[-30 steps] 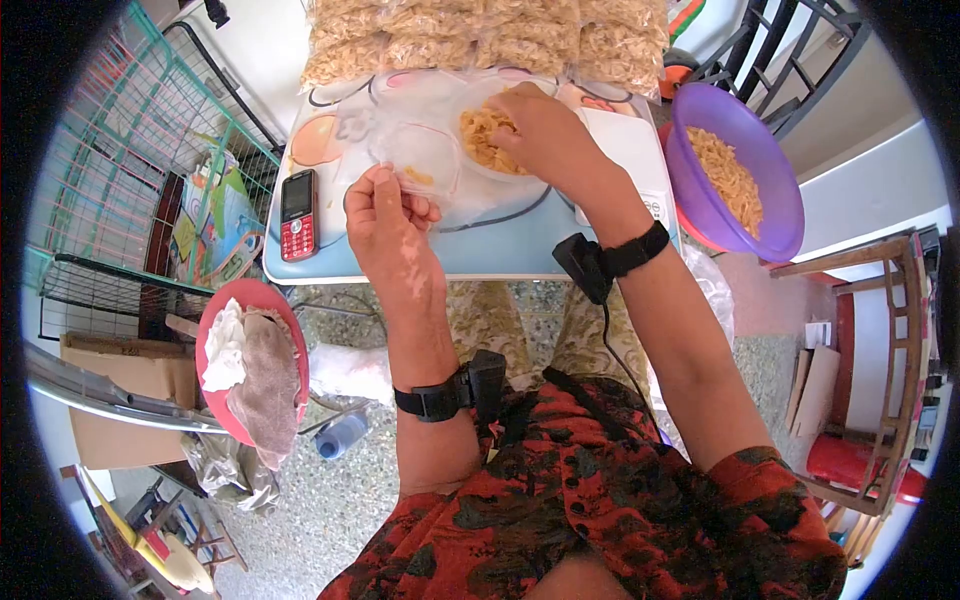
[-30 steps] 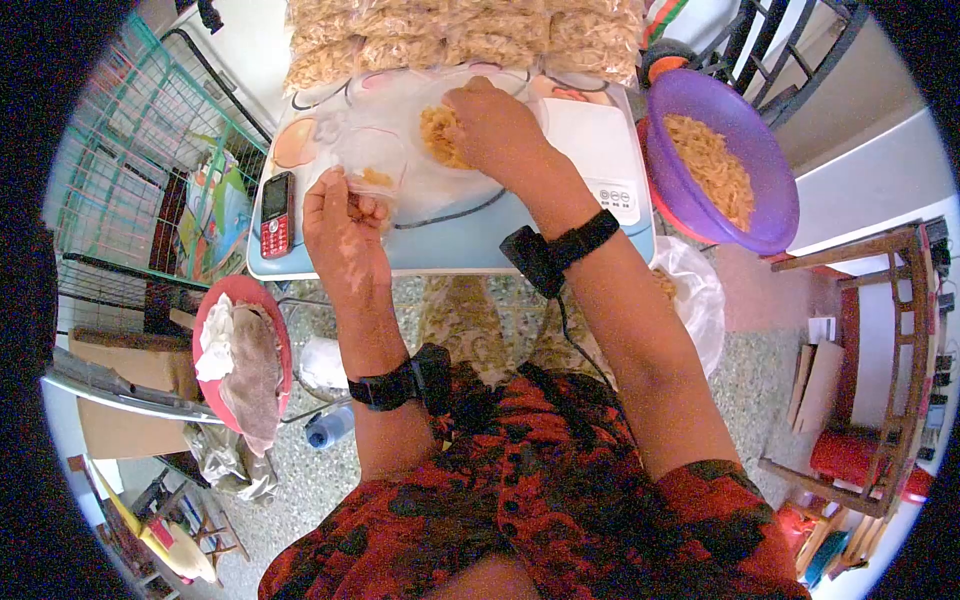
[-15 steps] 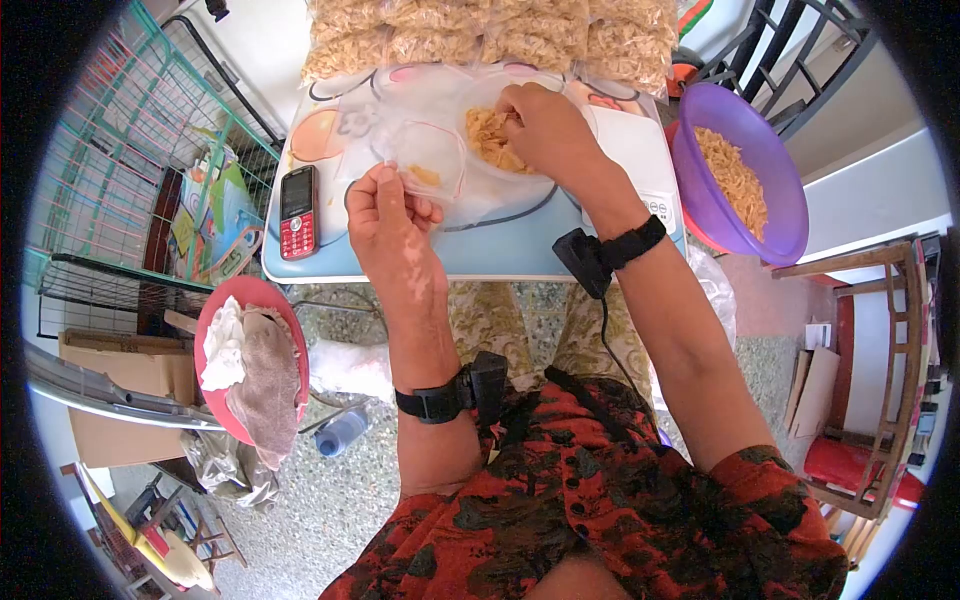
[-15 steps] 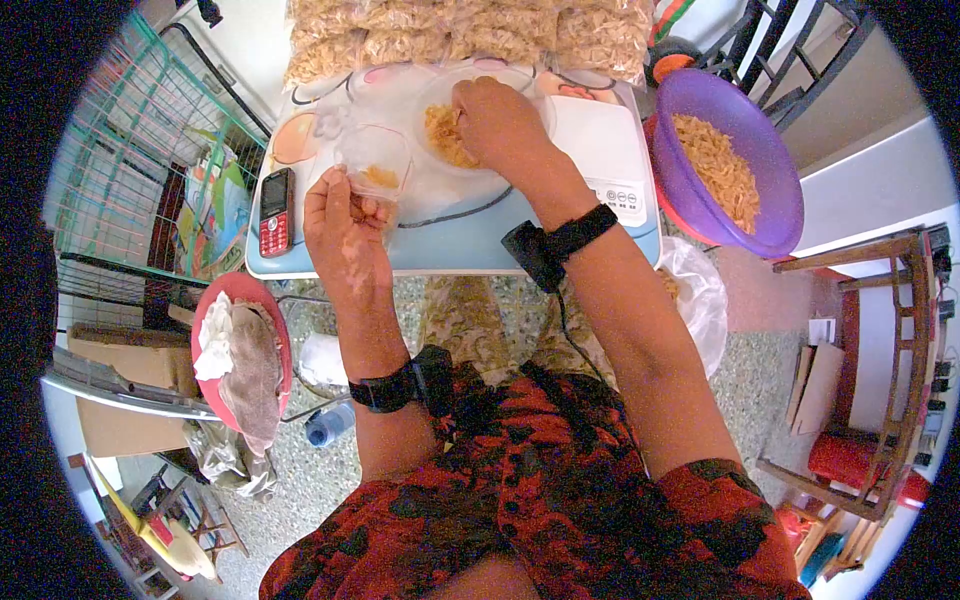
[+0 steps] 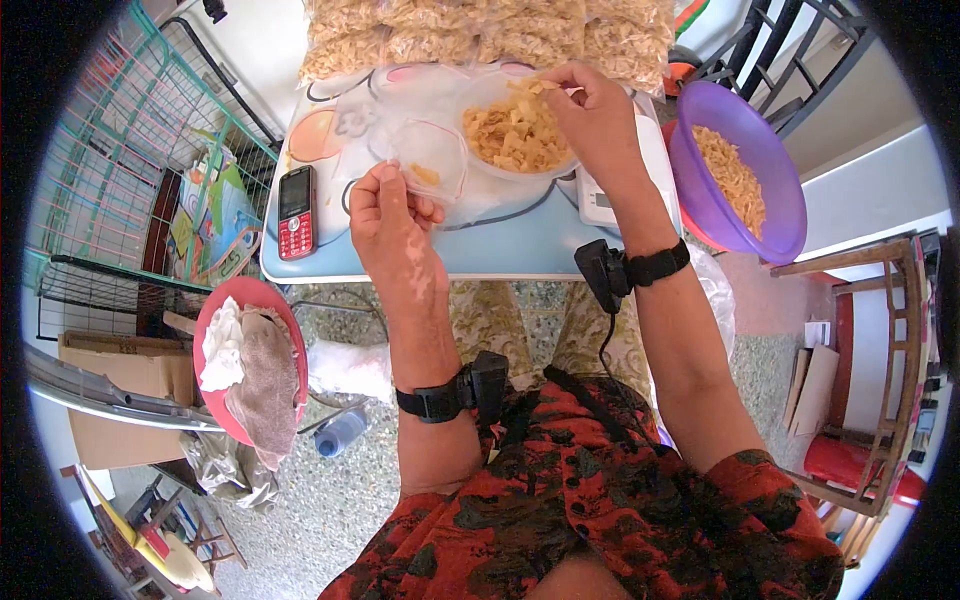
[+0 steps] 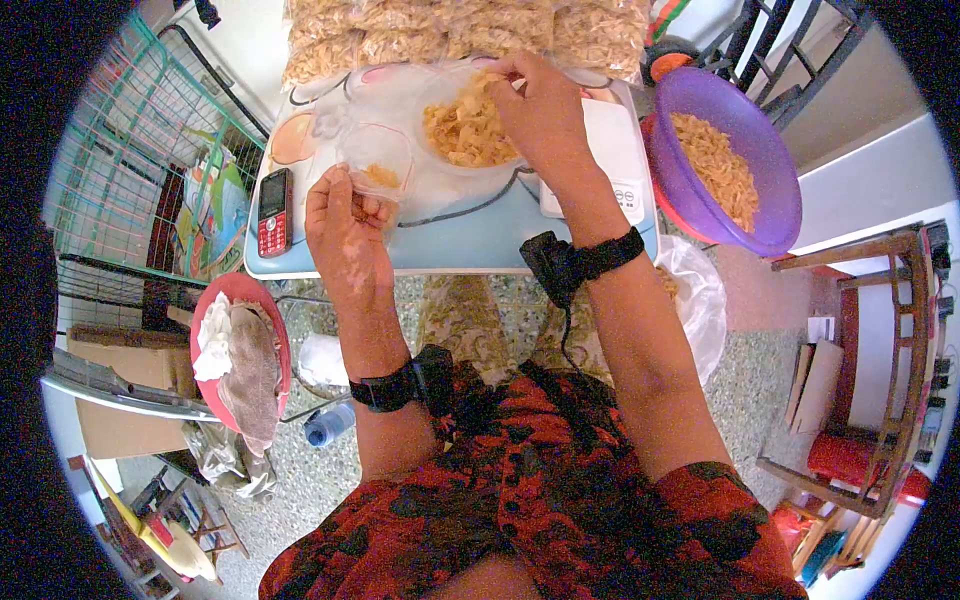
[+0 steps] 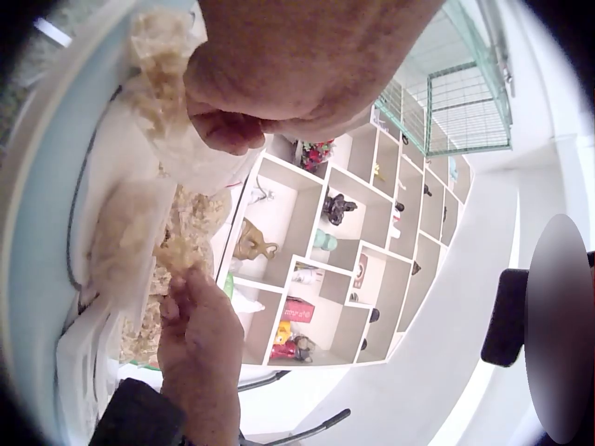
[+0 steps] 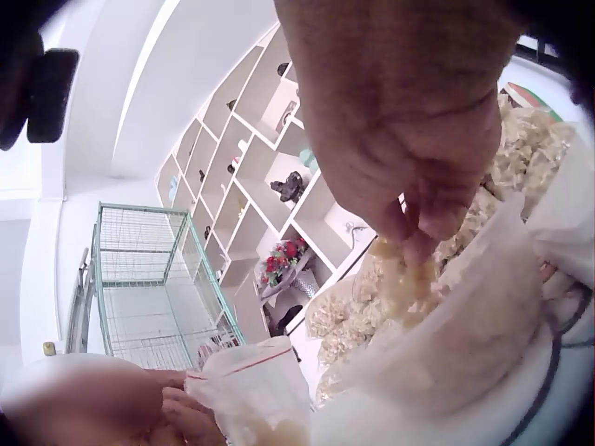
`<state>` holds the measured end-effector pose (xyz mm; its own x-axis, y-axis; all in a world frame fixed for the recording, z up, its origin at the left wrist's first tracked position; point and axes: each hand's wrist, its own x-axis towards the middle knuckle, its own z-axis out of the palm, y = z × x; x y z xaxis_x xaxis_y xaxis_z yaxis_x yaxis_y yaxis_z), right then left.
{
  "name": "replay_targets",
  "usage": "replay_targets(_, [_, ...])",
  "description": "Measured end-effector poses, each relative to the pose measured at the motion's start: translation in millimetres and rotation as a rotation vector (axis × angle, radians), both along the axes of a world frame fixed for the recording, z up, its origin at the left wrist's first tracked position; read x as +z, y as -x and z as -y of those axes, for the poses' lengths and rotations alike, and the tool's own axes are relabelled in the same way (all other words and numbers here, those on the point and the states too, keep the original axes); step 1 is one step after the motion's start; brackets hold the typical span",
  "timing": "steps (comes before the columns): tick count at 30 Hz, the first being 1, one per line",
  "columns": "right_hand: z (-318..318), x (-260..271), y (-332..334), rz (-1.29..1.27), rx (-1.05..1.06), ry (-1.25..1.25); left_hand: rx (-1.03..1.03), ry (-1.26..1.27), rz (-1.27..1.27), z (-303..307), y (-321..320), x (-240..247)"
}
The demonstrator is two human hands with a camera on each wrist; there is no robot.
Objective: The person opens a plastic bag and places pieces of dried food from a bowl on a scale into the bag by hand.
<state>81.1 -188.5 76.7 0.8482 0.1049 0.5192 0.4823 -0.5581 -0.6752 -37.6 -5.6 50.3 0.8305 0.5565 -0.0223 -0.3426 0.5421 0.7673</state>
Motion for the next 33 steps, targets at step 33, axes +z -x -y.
replay_targets(33, [13.5,7.8,16.3,-0.037,0.196,0.631,0.002,-0.026,-0.016,4.9,4.3,10.5])
